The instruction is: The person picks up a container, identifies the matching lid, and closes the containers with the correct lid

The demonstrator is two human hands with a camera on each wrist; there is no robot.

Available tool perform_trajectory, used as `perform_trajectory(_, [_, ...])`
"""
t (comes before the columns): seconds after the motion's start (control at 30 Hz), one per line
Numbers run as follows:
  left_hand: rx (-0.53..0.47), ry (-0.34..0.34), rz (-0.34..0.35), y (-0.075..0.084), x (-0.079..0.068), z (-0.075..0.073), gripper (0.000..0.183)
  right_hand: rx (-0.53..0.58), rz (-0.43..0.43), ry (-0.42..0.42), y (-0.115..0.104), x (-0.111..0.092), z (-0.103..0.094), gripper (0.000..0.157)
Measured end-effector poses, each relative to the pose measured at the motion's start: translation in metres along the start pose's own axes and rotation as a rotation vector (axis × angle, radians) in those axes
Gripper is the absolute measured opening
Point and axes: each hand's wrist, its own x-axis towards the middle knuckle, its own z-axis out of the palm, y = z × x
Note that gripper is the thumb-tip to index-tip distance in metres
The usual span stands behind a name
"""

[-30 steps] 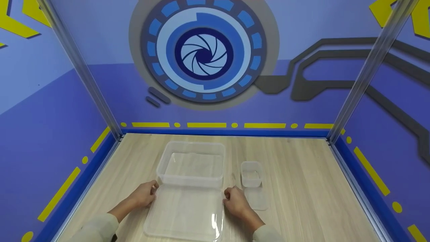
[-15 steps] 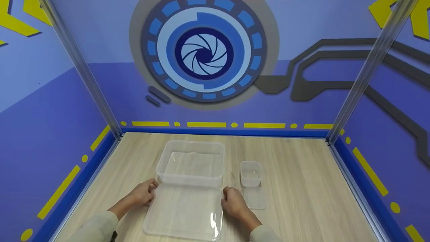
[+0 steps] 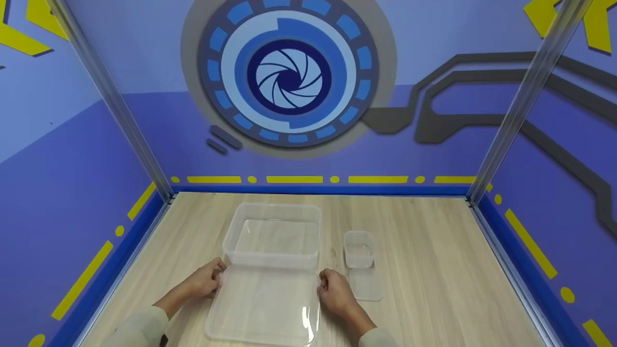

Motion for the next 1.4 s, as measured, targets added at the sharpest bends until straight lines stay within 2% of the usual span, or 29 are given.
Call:
perform_trajectory(0.13, [0.029, -0.004, 0.01, 0.0, 0.0, 0.002, 0.042, 0.012, 0.025, 0.007, 0.0, -0.002, 0.0, 0.026])
perform_trajectory(0.3, [0.019, -0.008, 0.004, 0.002, -0.001, 0.0, 0.043, 0.004, 0.041, 0.01, -0.001, -0.001, 0.001, 0.026])
perform_trajectory(0.57, [0.079, 0.014, 0.026, 0.005, -0.002, -0.002, 0.04, 0.001, 0.025, 0.034, -0.002, 0.0, 0.004, 0.025])
perform_trajectory(0.8, [0.095, 0.016, 0.011, 0.002, -0.003, -0.002, 0.038, -0.009, 0.012, 0.042, -0.003, -0.001, 0.007, 0.024])
perform_trajectory(1.07, [0.114, 0.017, -0.01, 0.009, -0.001, -0.006, 0.037, 0.02, 0.033, 0.061, -0.006, 0.001, 0.007, 0.023])
perform_trajectory(1.23, [0.088, 0.021, 0.008, 0.011, 0.0, -0.007, 0.035, -0.022, 0.009, 0.095, -0.004, 0.002, 0.007, 0.021])
perform_trajectory(1.4, [0.096, 0.022, 0.013, 0.007, -0.002, -0.002, 0.038, -0.043, 0.039, 0.087, -0.001, -0.001, 0.01, 0.023])
